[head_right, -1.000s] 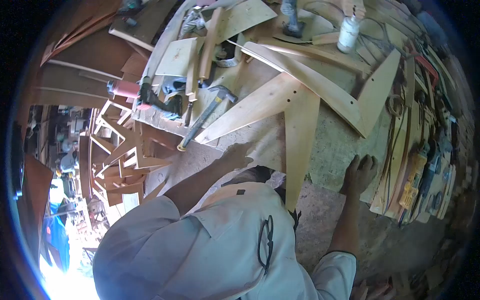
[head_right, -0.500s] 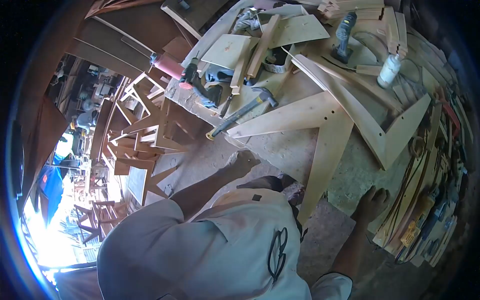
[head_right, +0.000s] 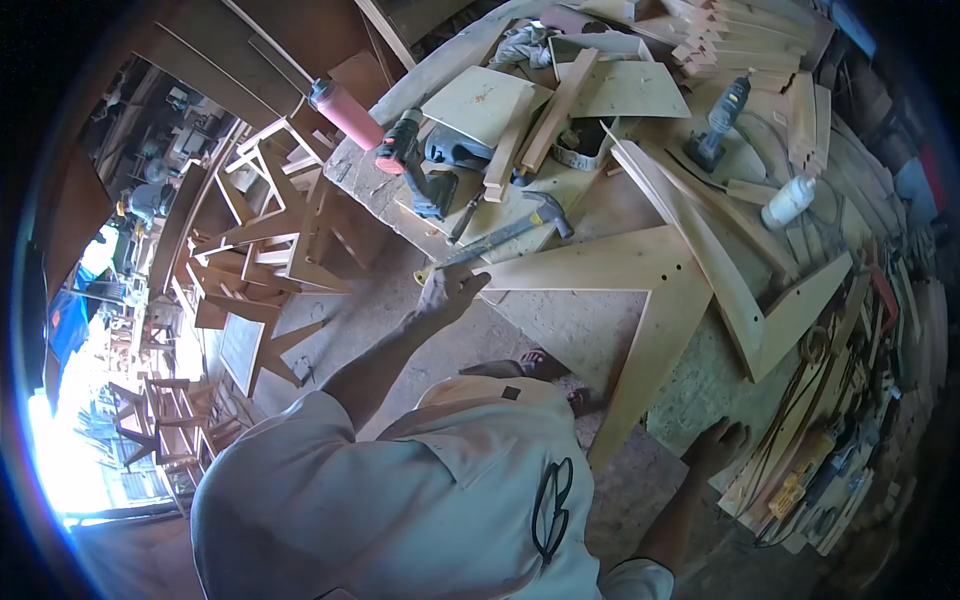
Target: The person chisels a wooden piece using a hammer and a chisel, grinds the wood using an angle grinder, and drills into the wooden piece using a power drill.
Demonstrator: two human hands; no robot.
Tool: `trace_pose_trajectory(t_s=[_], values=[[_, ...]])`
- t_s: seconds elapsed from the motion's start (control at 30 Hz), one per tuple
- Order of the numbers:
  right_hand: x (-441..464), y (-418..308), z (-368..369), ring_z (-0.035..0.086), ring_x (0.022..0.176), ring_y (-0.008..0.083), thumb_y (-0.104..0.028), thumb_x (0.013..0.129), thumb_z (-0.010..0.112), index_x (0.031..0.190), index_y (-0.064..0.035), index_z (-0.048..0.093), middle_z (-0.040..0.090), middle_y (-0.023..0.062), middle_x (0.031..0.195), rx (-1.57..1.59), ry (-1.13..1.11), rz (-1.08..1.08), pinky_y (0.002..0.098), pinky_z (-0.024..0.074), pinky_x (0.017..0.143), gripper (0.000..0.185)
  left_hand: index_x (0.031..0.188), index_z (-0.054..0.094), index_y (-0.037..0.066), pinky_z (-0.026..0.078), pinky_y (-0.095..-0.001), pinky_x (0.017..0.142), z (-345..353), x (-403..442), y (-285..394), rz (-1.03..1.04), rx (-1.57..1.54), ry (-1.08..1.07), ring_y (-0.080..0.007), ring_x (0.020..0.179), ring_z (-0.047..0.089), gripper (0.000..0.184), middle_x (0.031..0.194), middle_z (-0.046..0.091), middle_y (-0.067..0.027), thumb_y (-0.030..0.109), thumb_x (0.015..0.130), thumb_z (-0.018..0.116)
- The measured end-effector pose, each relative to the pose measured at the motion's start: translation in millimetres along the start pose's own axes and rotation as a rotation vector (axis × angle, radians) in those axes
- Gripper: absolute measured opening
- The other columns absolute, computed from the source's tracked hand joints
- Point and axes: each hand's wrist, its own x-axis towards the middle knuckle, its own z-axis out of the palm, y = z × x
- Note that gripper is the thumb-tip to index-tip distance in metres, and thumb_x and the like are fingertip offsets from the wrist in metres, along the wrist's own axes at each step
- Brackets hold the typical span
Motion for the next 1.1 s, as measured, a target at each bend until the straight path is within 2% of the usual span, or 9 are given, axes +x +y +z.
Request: trace_pose_trajectory(t_s=[0.17, 0.3, 0.37, 0.47, 0.53, 0.6, 0.67, 0.9, 1.1], values=[[-13.5, 31.8, 16.9, 0.052, 0.130, 0.0406, -0.033, 0.099, 0.059, 0.133, 0.0129, 0.055, 0.044, 0.0256, 0.148, -0.184, 0.042, -0.062, 0.0439, 0.0460, 0.105, 0.057, 0.080, 0.071, 0.000, 0.052, -0.0465, 0.069, -15.9, 19.7, -34.7, -0.021, -0.023, 0.062, -0.0368, 0.077, 0.068, 0.027, 0.081, 0.068, -0.0190, 0.026, 0.086, 0.074], [-20.6, 29.0, 24.7, 0.050, 0.133, 0.0417, -0.038, 0.098, 0.059, 0.131, 0.0137, 0.055, 0.044, 0.0278, 0.148, -0.031, 0.004, 0.030, 0.0452, 0.0413, 0.111, 0.062, 0.080, 0.070, 0.000, 0.054, -0.0450, 0.073, -17.9, 40.3, -65.2, -0.047, -0.068, 0.156, -0.0365, 0.082, 0.069, 0.024, 0.082, 0.069, -0.0188, 0.023, 0.082, 0.076], [-23.6, 56.0, 30.9, 0.049, 0.134, 0.0423, -0.040, 0.097, 0.059, 0.131, 0.0141, 0.056, 0.043, 0.0279, 0.148, -0.068, -0.001, 0.027, 0.0461, 0.0377, 0.114, 0.063, 0.090, 0.072, 0.003, 0.056, -0.0435, 0.073, -15.3, 50.2, -85.8, -0.009, 0.050, 0.214, -0.0342, 0.081, 0.070, 0.023, 0.090, 0.071, -0.0157, 0.021, 0.079, 0.081], [-13.5, 110.3, 60.8, 0.054, 0.112, 0.0488, -0.027, 0.089, 0.058, 0.089, 0.0097, 0.060, 0.063, 0.0347, 0.101, -0.406, -0.044, -0.167, 0.0495, 0.0417, 0.106, 0.037, 0.096, 0.069, 0.006, 0.054, -0.0461, 0.077, -11.7, 69.0, -96.4, 0.047, 0.121, 0.163, -0.0363, 0.091, 0.069, 0.026, 0.095, 0.070, -0.0170, 0.021, 0.079, 0.081], [-7.9, -39.7, -8.2, 0.054, 0.129, 0.0417, -0.043, 0.093, 0.060, 0.129, 0.0063, 0.060, 0.056, 0.0307, 0.138, -0.996, -0.795, -0.100, 0.0456, 0.0413, 0.112, 0.061, 0.097, 0.066, 0.005, 0.054, -0.0472, 0.076, -7.7, 79.8, -99.7, 0.080, 0.112, 0.123, -0.0386, 0.089, 0.068, 0.031, 0.094, 0.069, -0.0183, 0.016, 0.074, 0.082], [-34.9, 36.6, 29.2, 0.054, 0.122, 0.0472, -0.041, 0.089, 0.065, 0.112, 0.0098, 0.066, 0.061, 0.0342, 0.121, -0.219, 0.093, -0.071, 0.0498, 0.0444, 0.108, 0.055, 0.099, 0.065, 0.003, 0.053, -0.0481, 0.074, -5.5, 84.8, -92.9, 0.005, 0.107, 0.041, -0.0399, 0.085, 0.068, 0.032, 0.092, 0.069, -0.0194, 0.016, 0.075, 0.081], [-34.2, 30.1, 23.5, 0.050, 0.128, 0.0484, -0.041, 0.089, 0.070, 0.125, 0.0083, 0.062, 0.055, 0.0334, 0.134, -0.279, -0.105, 0.025, 0.0490, 0.0424, 0.110, 0.061, 0.105, 0.064, 0.002, 0.053, -0.0488, 0.073, -0.1, 89.4, -97.6, 0.011, 0.083, -0.006, -0.0408, 0.083, 0.068, 0.036, 0.091, 0.069, -0.0203, 0.017, 0.076, 0.080], [-22.4, -126.6, 30.4, 0.040, 0.140, 0.0447, -0.024, 0.094, 0.065, 0.141, 0.0075, 0.050, 0.042, 0.0293, 0.152, -0.079, -0.038, -0.210, 0.0482, 0.0353, 0.117, 0.058, 0.131, 0.052, 0.001, 0.053, -0.0510, 0.075, 31.9, 102.2, -140.2, 0.067, -0.004, 0.045, -0.0422, 0.084, 0.068, 0.058, 0.091, 0.069, -0.0217, 0.016, 0.081, 0.078], [20.0, -215.0, 72.2, 0.036, 0.142, 0.0482, -0.029, 0.094, 0.065, 0.146, 0.0080, 0.041, 0.039, 0.0317, 0.153, -0.106, -0.082, -0.433, 0.0506, 0.0311, 0.119, 0.068, 0.138, 0.047, -0.002, 0.052, -0.0510, 0.073, 24.4, 112.3, -135.7, 0.036, 0.041, -0.045, -0.0422, 0.081, 0.067, 0.060, 0.091, 0.068, -0.0230, 0.012, 0.084, 0.070]])
